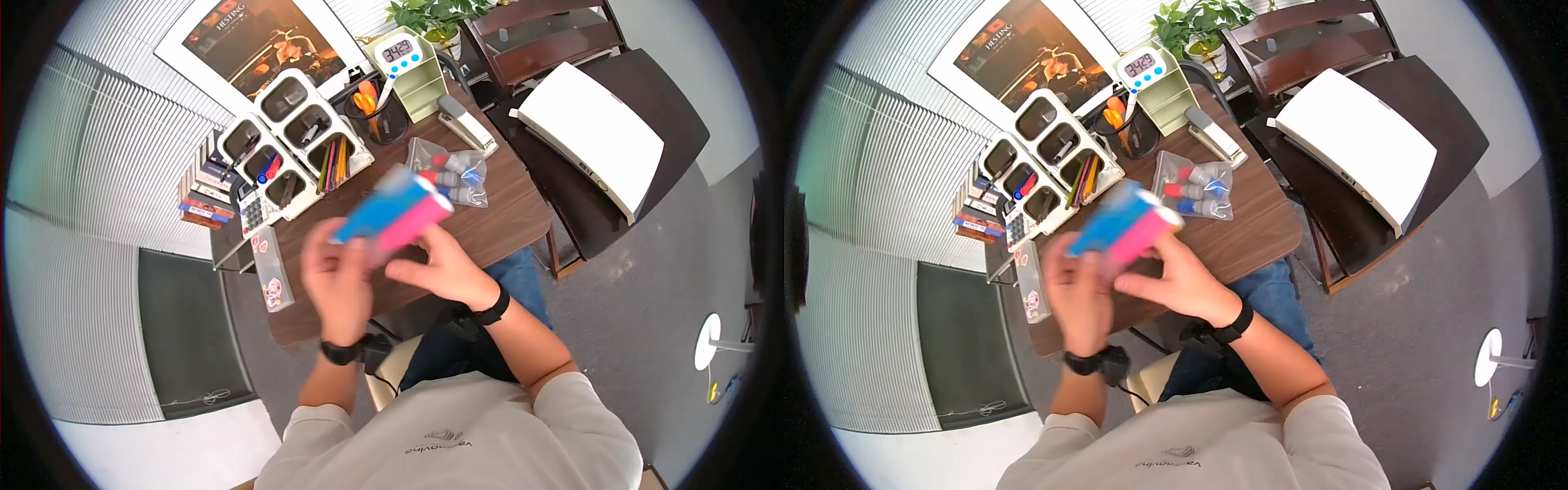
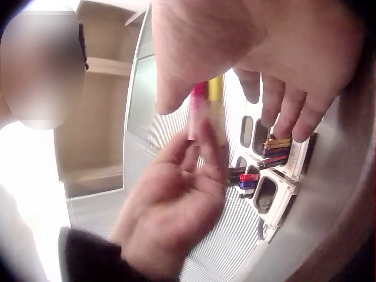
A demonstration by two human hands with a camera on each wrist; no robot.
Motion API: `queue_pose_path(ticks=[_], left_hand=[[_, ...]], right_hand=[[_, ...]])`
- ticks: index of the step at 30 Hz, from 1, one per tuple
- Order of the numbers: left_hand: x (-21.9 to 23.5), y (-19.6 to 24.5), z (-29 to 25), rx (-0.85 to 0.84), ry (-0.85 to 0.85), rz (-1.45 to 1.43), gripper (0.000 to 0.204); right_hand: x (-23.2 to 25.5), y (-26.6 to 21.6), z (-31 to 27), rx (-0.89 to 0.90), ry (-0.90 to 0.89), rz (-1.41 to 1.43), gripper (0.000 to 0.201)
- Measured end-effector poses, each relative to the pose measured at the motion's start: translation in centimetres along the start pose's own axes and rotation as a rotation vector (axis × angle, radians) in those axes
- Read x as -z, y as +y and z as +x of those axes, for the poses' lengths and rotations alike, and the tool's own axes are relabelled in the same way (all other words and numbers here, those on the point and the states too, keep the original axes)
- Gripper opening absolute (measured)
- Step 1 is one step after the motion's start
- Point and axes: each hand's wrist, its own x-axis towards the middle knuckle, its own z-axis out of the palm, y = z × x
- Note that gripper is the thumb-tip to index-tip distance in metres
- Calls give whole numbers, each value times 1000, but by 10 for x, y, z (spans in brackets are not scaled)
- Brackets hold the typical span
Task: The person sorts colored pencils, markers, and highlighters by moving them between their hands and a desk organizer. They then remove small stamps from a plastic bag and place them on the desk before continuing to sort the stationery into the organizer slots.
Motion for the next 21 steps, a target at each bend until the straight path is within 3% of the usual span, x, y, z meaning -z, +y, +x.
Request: queue_pose_path(ticks=[1,2,3,5,7,9,11,12,14,17,21], left_hand=[[-10,-23,-9,141,-92,-227,32],[-18,-38,-14,252,-147,-325,31],[-24,-39,-18,301,-214,-301,29],[-24,-37,-10,358,-343,-87,28],[-13,-25,6,290,-474,235,27],[3,-21,25,64,-590,531,21],[12,-13,45,77,-774,594,21],[17,-15,51,79,-774,592,21],[21,-23,62,289,-918,477,21],[18,-36,64,336,-976,249,26],[18,-48,65,351,-1013,166,34]], right_hand=[[6,1,0,-86,-57,133,58],[2,6,-1,-72,102,292,41],[3,6,0,-82,107,279,41],[8,5,-1,-229,189,250,20],[4,0,-1,-215,210,273,16],[4,3,0,-232,199,170,17],[1,-1,0,-240,211,126,19],[1,-2,0,-257,206,138,19],[1,-1,2,-269,202,141,19],[-4,1,-1,-264,186,85,19],[-11,-4,2,-216,172,88,30]])
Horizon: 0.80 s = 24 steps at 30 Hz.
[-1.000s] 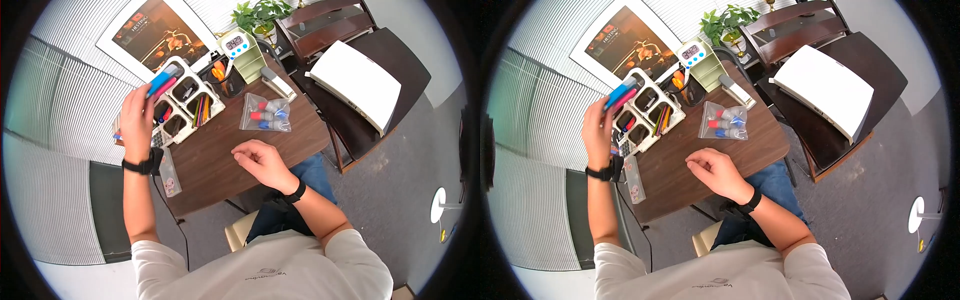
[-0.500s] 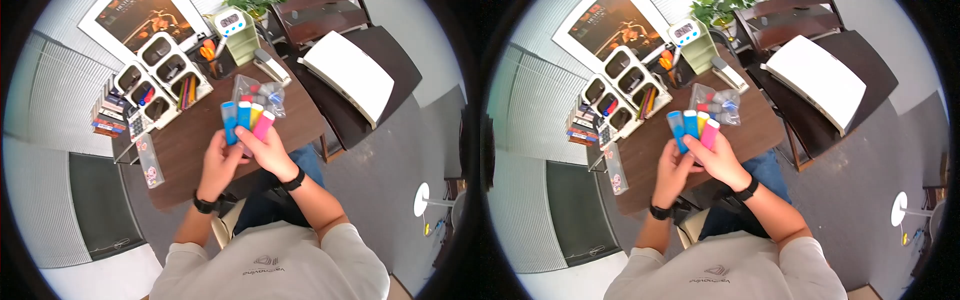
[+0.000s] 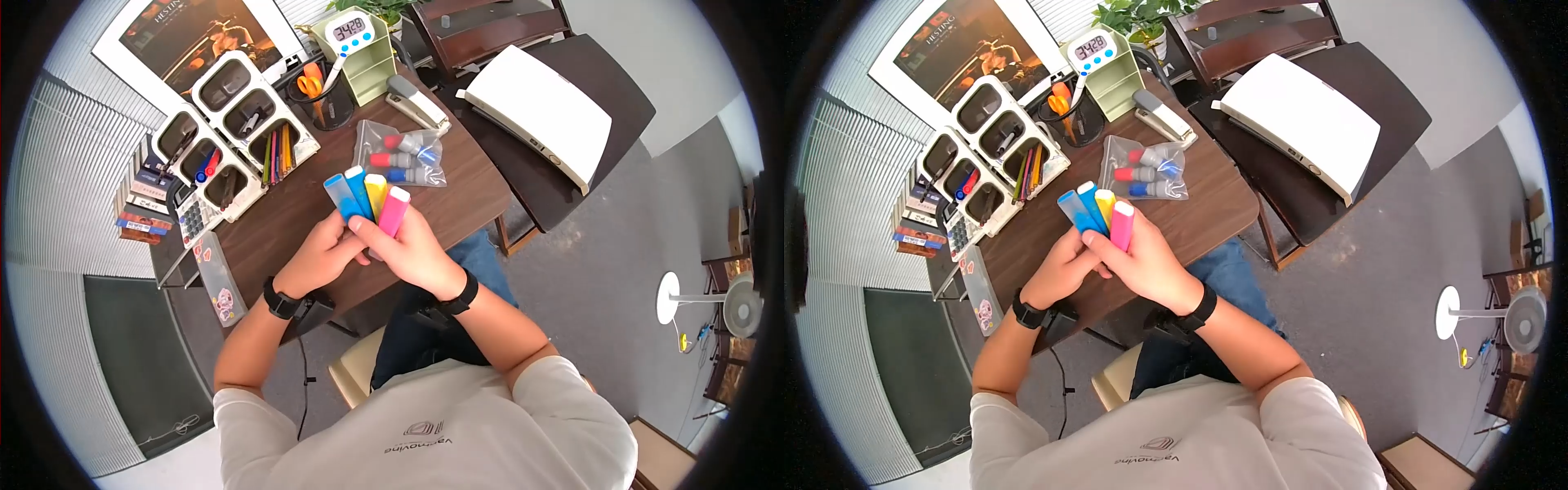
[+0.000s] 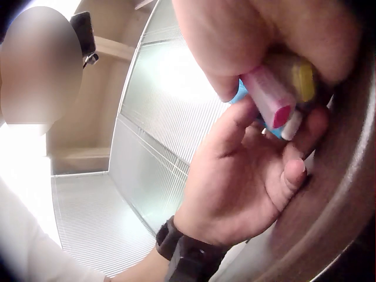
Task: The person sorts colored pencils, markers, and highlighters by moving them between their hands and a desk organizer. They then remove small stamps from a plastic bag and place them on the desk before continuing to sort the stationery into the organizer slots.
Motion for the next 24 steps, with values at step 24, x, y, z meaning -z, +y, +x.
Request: queue_pose_path(ticks=[24], left_hand=[[8,-23,-20,-49,112,-943,41]], right_hand=[[-17,28,-6,194,237,-400,39]])
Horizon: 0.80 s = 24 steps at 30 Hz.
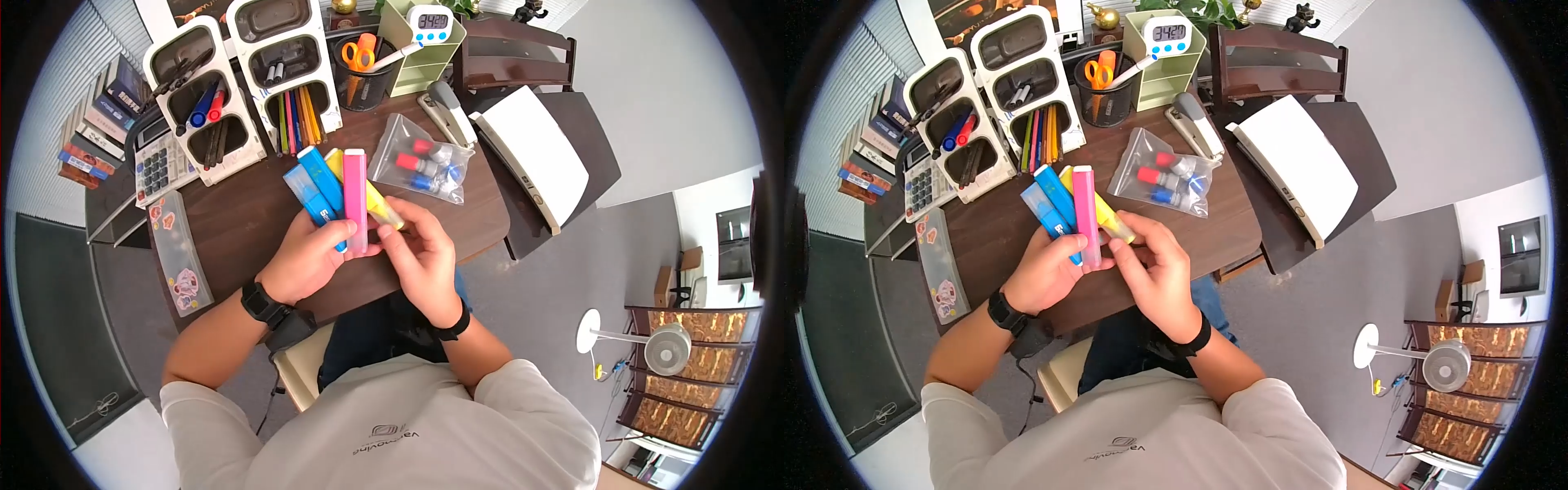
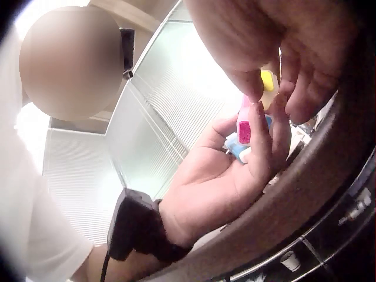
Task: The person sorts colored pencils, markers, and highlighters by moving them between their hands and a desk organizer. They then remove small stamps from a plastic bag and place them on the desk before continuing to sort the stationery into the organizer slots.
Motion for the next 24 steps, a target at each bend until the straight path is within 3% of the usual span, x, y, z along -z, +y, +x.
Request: queue_pose_path(ticks=[1,2,3,6,8,10,11,13,15,16,20,22,24], left_hand=[[-4,2,-1,-5,-7,-9,41],[-9,5,-2,11,28,-17,41],[-11,6,-1,17,63,-25,42],[-9,7,-1,64,63,3,45],[-7,7,-1,51,66,0,42],[-3,5,0,88,50,19,37],[-6,6,-1,68,55,19,32],[-6,8,-2,68,42,21,30],[-5,8,-2,64,34,23,27],[-3,7,-2,60,22,30,25],[0,4,-1,36,-12,41,23],[-3,6,-2,35,5,53,24],[-3,5,-1,27,-7,18,25]], right_hand=[[3,-5,0,-94,8,114,36],[5,-9,-1,-90,2,102,36],[7,-12,-1,-63,109,49,36],[11,-33,10,196,291,-42,35],[14,-48,28,402,254,-107,38],[8,-72,63,643,54,-225,42],[2,-81,83,677,0,-272,42],[-31,-99,130,828,-43,-221,37],[-58,-108,174,1000,-76,-467,32],[-68,-110,187,1034,-117,-623,30],[-96,-78,227,1104,-290,-778,25],[-105,-71,232,1167,-257,-814,25],[-107,-71,234,1090,-261,-845,26]])
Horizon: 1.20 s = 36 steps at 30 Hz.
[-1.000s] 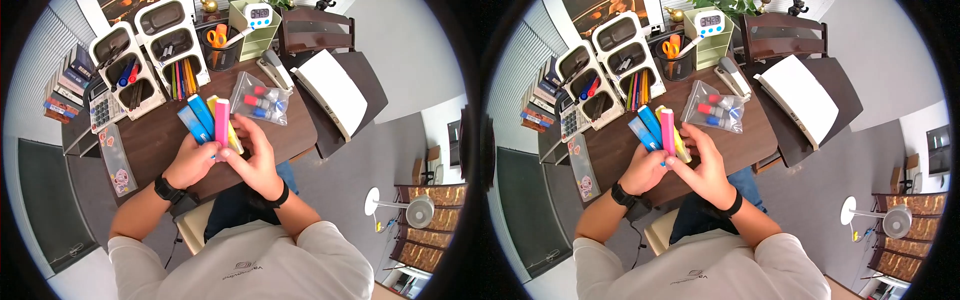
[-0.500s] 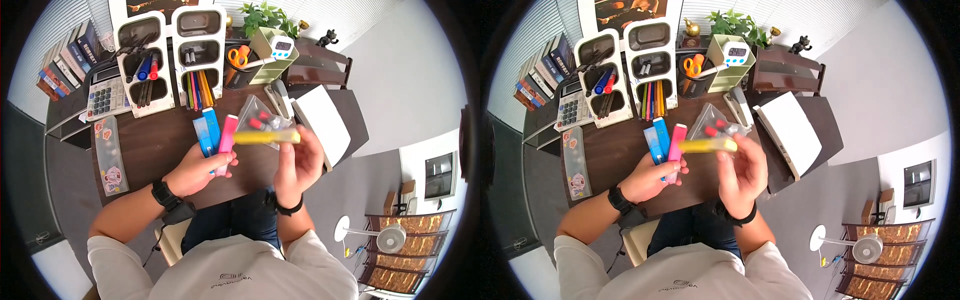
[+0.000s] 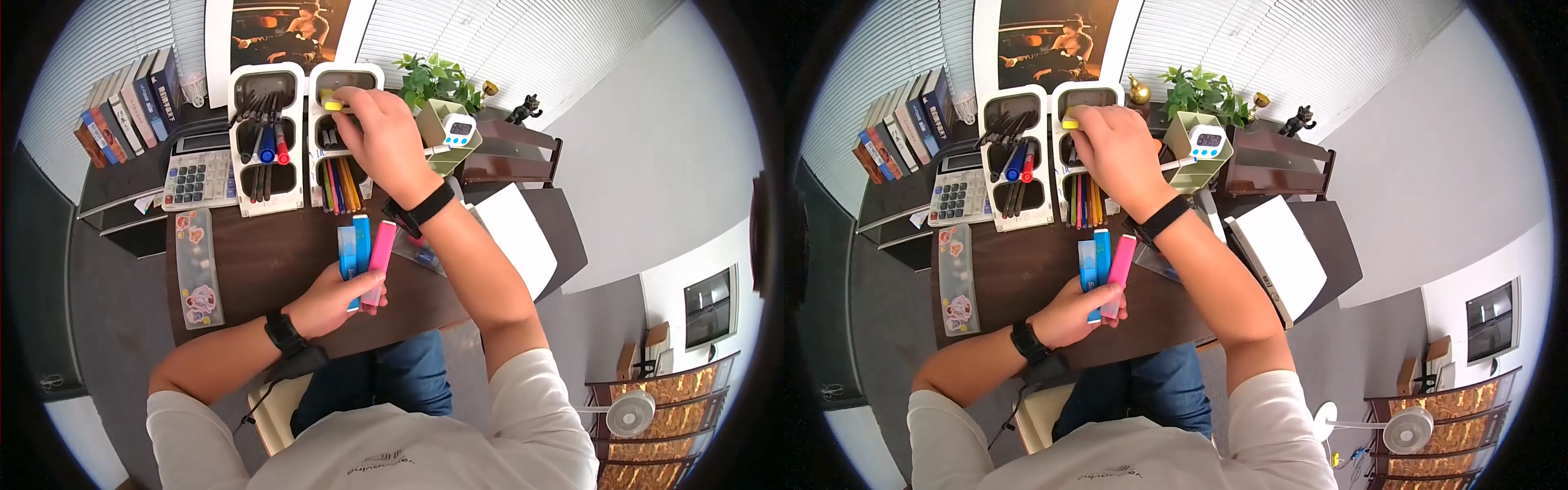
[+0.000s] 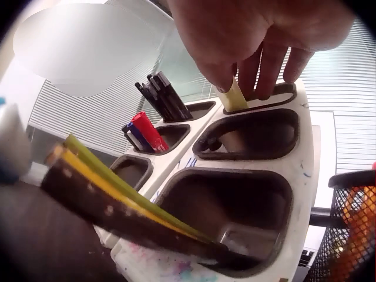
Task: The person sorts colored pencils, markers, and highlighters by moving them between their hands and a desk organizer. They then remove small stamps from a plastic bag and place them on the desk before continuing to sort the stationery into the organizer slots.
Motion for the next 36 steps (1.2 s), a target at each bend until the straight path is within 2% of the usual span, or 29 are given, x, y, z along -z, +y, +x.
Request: queue_pose_path(ticks=[2,4,5,7,8,9,10,12,14,16,18,22,24,26,28,31,34,36], left_hand=[[3,-2,1,8,-8,-18,25],[4,-2,2,15,-18,-34,25],[4,-3,1,4,-27,-28,23],[7,-7,3,-14,-36,-26,22],[11,-12,4,-71,-76,-39,23],[13,-16,6,-125,-117,-51,25],[10,-14,4,-119,-120,-54,25],[0,-6,-2,-90,-59,-57,25],[3,-14,0,-85,-96,-66,25],[-3,-13,-2,-91,-36,2,22],[-3,-12,-2,-58,-48,-16,23],[-7,-5,-6,-42,-77,-53,27],[-7,-3,-7,-18,-63,-6,26],[-7,-3,-7,12,-51,41,26],[-5,-4,-6,-15,-87,151,24],[-6,-1,-7,-31,-89,226,21],[-3,-4,-5,-60,-118,211,22],[-1,-4,-5,-67,-124,221,30]], right_hand=[[10,-4,0,-13,-46,20,30],[29,-22,-3,29,49,73,36],[47,-37,-13,-5,-1,97,39],[86,-68,-39,-25,-72,156,31],[96,-72,-58,49,-122,169,24],[112,-86,-75,10,-229,153,22],[124,-91,-93,18,-367,110,33],[133,-106,-113,-91,-503,104,45],[135,-108,-128,-112,-507,81,48],[133,-106,-140,-123,-510,55,52],[130,-103,-145,-134,-390,58,48],[141,-93,-129,-135,-394,85,44],[145,-84,-104,-108,-210,33,38],[140,-73,-74,-155,-78,12,36],[123,-53,-43,-125,-10,5,32],[80,-23,-10,-151,-22,85,27],[46,-3,0,-237,-151,34,29],[29,-1,1,-243,-141,80,30]])
